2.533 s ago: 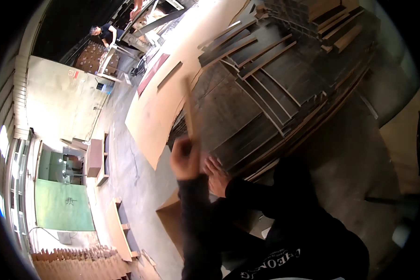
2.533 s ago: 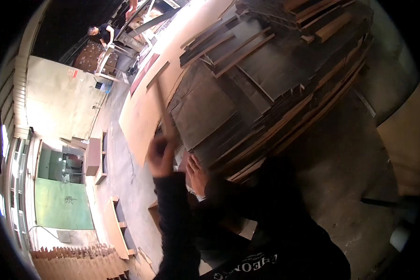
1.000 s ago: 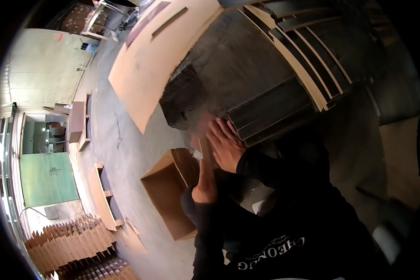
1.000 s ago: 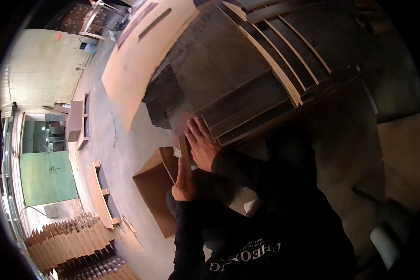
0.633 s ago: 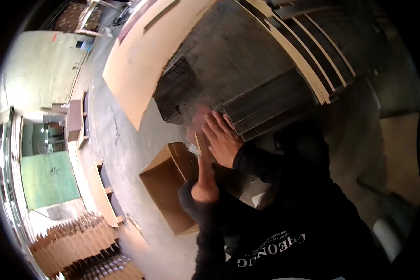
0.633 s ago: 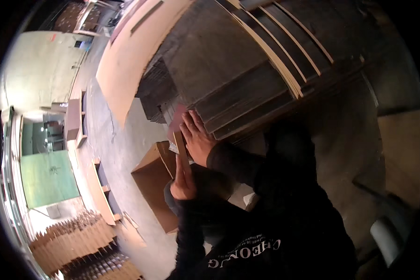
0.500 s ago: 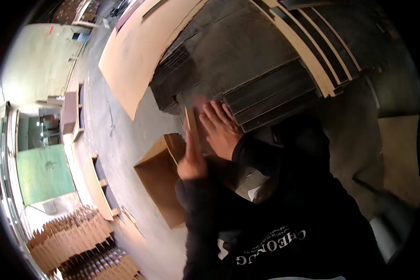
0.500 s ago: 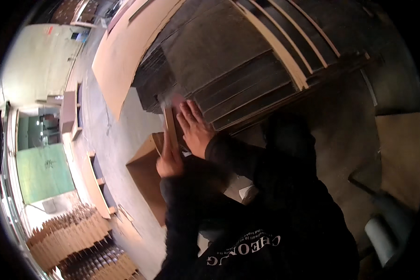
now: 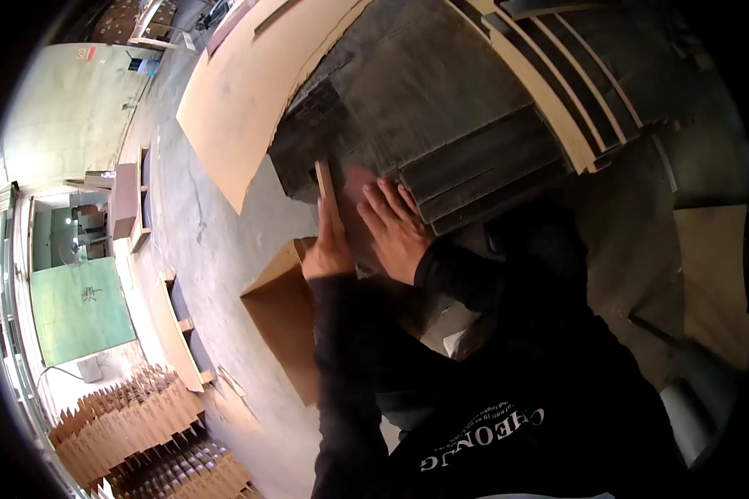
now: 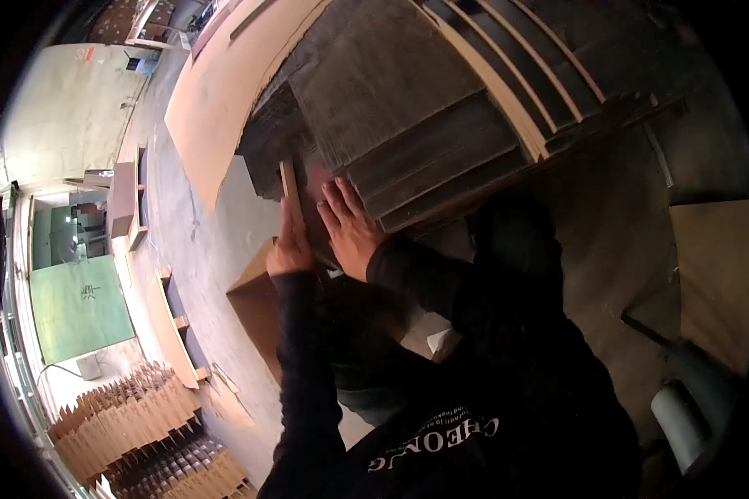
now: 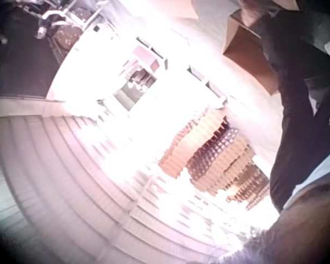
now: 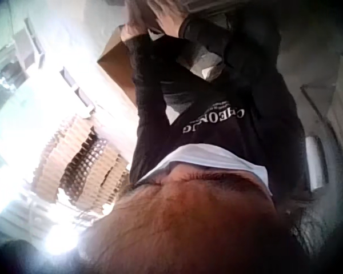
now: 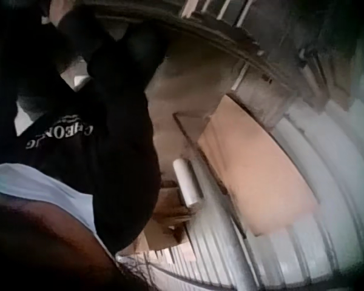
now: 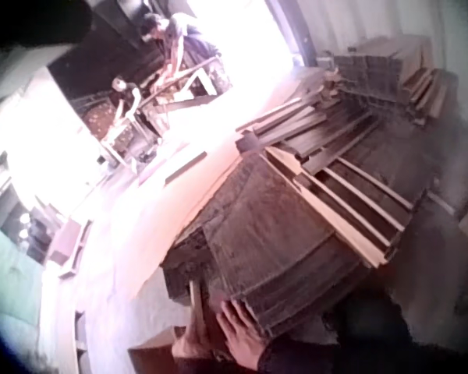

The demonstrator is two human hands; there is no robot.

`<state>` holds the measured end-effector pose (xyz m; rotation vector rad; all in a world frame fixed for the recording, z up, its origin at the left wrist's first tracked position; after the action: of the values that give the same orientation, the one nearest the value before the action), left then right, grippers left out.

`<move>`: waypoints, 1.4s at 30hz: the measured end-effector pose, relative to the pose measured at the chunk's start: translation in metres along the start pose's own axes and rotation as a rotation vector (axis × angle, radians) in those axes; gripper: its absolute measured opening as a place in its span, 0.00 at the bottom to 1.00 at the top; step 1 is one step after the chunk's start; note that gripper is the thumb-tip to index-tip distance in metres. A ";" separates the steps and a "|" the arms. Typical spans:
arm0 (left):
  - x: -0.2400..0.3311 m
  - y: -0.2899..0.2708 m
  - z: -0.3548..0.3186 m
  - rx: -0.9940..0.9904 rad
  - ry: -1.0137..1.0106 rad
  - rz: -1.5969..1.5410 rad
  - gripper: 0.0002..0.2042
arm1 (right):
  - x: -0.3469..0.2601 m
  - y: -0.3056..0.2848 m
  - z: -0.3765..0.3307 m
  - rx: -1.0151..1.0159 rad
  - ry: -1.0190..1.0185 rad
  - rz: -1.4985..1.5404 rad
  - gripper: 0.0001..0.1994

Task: The person rubs a piece of sandpaper against the ends of several thin wood strips before placing them into a box, and then picks up several larger wood slats from the floor to stack on a workbench.

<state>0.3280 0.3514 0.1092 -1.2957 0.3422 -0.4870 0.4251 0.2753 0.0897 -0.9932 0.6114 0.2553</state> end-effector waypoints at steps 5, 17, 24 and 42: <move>0.004 -0.014 -0.075 0.104 0.079 -0.364 0.21 | -0.005 0.007 0.000 -0.068 -0.017 -0.102 0.27; -0.018 -0.008 -0.047 0.004 -0.172 0.001 0.23 | -0.004 0.004 0.000 -0.008 -0.024 -0.028 0.25; 0.010 -0.016 -0.071 -0.060 0.034 -0.207 0.23 | 0.000 0.000 0.000 -0.031 -0.039 -0.024 0.25; 0.013 -0.024 -0.073 -0.046 0.246 0.224 0.22 | 0.003 0.003 -0.002 -0.037 -0.043 -0.017 0.26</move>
<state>0.2990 0.2796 0.1147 -1.2261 0.6993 -0.4502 0.4257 0.2751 0.0847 -1.0258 0.5602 0.2731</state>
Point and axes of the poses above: each hand's wrist, its own z-axis towards the middle knuckle, its own y-axis out of the palm, x = y × z, the point moved 6 cm from there along z, towards the middle knuckle, and after that the axes turned 7 degrees about x, right-handed, at the moved point
